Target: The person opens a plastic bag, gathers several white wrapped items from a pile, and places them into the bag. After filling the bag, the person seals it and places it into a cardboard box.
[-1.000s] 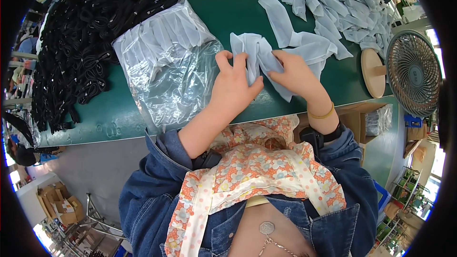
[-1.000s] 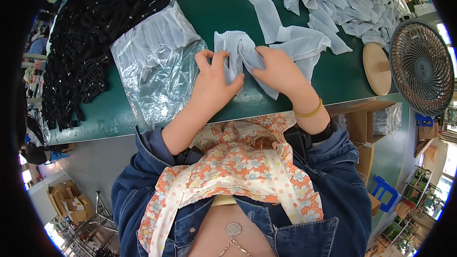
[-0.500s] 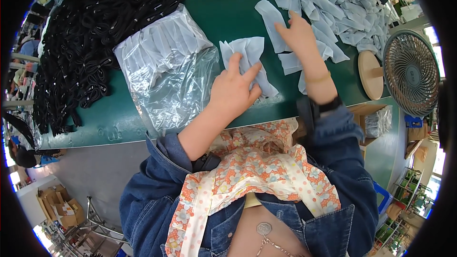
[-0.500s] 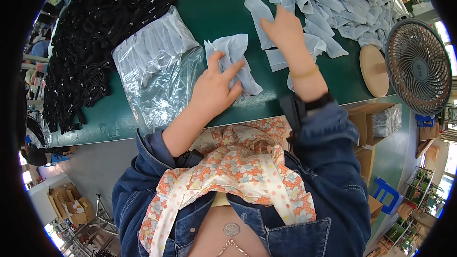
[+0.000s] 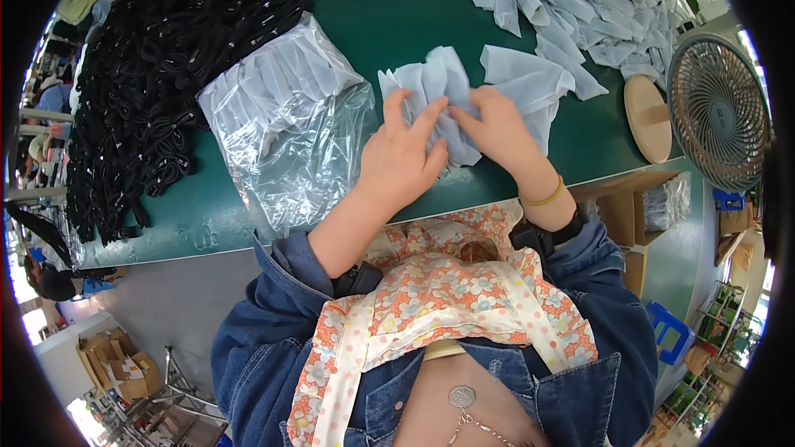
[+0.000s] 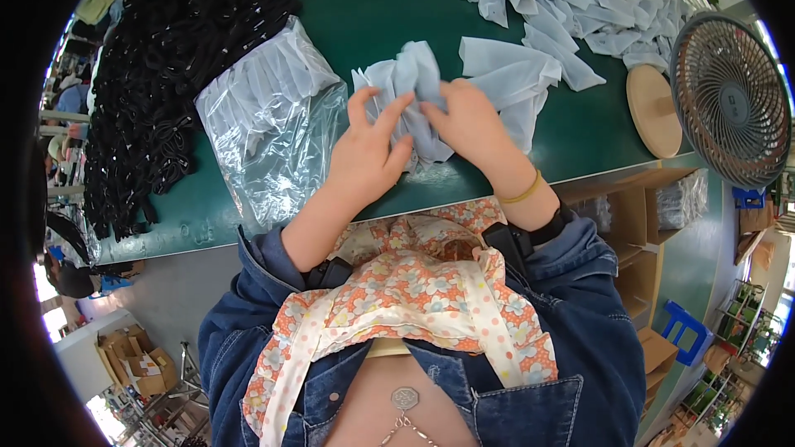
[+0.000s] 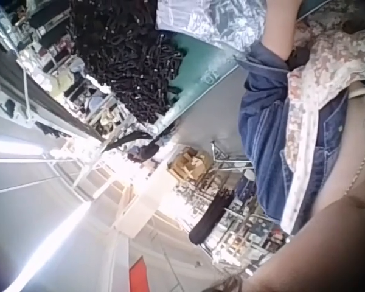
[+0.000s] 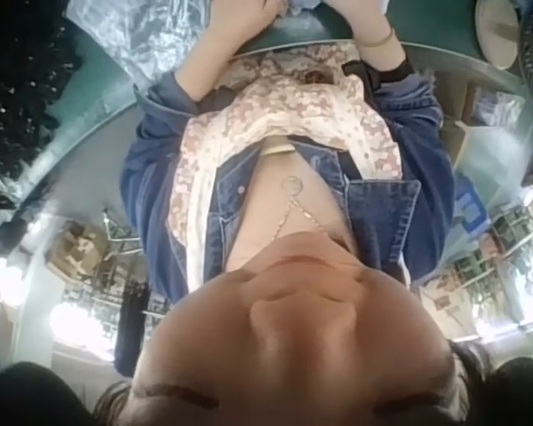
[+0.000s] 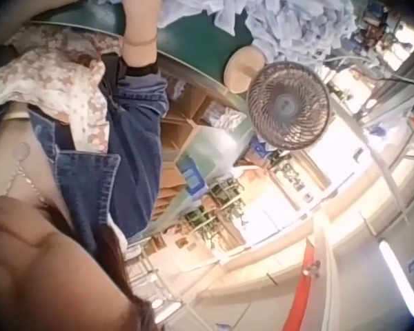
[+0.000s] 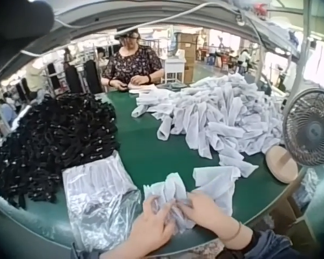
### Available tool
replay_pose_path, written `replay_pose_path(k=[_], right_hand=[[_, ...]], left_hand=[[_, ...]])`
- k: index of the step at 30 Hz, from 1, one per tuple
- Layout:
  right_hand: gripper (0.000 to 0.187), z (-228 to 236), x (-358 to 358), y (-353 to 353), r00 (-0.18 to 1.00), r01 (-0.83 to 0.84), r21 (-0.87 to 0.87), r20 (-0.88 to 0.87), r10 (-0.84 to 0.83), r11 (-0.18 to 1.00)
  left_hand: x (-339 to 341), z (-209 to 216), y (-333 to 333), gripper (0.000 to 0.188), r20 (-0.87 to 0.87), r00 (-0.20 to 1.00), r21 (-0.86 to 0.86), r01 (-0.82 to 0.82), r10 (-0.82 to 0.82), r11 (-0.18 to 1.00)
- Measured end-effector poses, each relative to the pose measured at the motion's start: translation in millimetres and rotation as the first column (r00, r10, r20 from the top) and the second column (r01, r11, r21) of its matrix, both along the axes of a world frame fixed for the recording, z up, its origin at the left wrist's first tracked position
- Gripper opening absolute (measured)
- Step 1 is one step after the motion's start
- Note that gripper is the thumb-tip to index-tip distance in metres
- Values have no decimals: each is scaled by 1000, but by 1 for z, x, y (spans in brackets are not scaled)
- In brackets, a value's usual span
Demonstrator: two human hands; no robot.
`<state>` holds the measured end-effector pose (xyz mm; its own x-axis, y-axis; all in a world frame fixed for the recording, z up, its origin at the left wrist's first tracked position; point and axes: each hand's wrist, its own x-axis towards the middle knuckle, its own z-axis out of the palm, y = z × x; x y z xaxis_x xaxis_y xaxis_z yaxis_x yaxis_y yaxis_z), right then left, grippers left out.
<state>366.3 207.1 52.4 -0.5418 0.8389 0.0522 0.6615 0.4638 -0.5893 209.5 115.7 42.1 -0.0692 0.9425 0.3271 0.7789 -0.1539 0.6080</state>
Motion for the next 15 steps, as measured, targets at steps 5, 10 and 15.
replay_pose_path(k=[5, 10, 15], right_hand=[[26, -14, 14, -3, 931, -285, -201, -290, 221, 937], [35, -4, 42, 14, 950, -280, 57, -129, 285, 958], [38, -13, 68, 29, 951, -200, 528, 308, 33, 826]], left_hand=[[2, 3, 3, 43, -214, 975, -39, 52, -59, 998], [4, -5, 8, 44, -387, 921, -63, 12, -36, 998], [6, -8, 5, 44, -398, 917, -36, 25, -37, 999]])
